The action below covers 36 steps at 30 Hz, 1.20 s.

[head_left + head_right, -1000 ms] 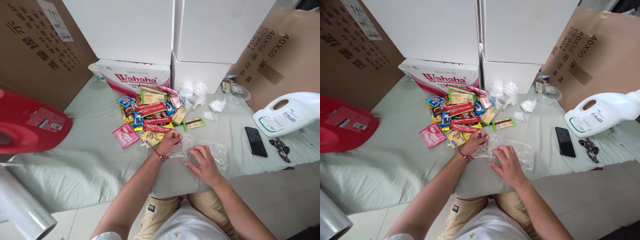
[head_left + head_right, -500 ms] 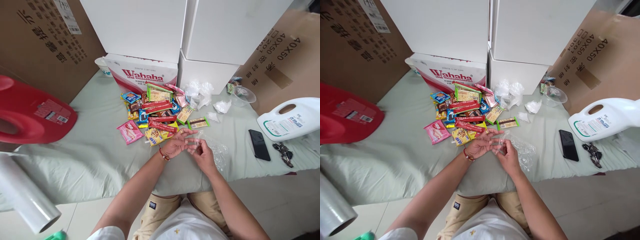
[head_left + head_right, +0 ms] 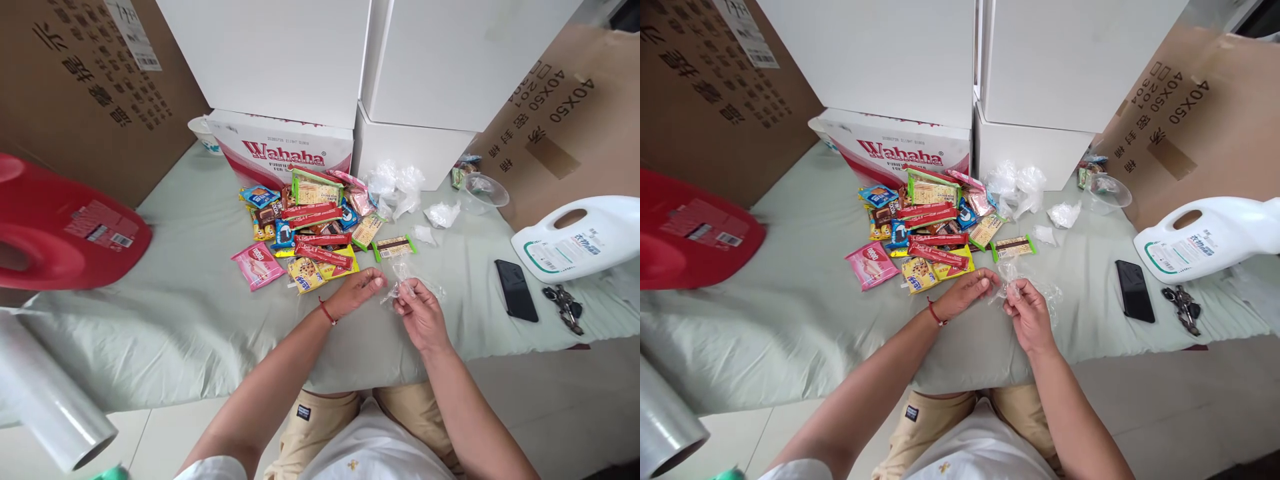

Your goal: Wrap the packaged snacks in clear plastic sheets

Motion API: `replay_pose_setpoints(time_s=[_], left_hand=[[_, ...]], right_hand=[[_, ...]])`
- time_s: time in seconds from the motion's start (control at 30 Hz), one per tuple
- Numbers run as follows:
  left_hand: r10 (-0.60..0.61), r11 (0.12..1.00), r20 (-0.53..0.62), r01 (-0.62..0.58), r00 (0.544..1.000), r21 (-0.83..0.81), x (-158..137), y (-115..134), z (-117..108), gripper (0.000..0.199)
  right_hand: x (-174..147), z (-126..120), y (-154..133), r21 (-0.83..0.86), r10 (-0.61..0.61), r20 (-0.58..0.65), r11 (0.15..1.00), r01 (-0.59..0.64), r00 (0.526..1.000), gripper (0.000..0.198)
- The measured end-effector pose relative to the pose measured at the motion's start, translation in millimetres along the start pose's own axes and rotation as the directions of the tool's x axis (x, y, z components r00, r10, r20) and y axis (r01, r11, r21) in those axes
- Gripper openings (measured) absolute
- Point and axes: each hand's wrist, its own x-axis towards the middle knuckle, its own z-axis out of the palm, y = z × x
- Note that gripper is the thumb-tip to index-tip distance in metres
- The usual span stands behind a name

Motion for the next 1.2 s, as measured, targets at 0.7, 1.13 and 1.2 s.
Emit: replay_pose_setpoints(time_s=[0.7, 1.13, 1.2], left_hand=[[-0.198, 0.925, -0.406, 0.033, 0.892, -0.379, 6, 3, 4, 0.051], [-0.177, 0.964, -0.484, 0.250, 0.857, 0.090, -52, 11, -25, 0.030], [-0.130, 0.947, -0.484, 0.253, 0.865, 0.197, -62, 10, -32, 0.026]], right_hand=[[-8, -70, -21, 0.194, 0.216, -0.135, 0.963, -0.188, 0.967, 0.020], [51, -87, -41, -0.413, 0.252, -0.037, 0.878, -0.244, 0.967, 0.050], [61, -88, -44, -0.478, 0.274, 0.029, 0.849, -0.227, 0.961, 0.050]])
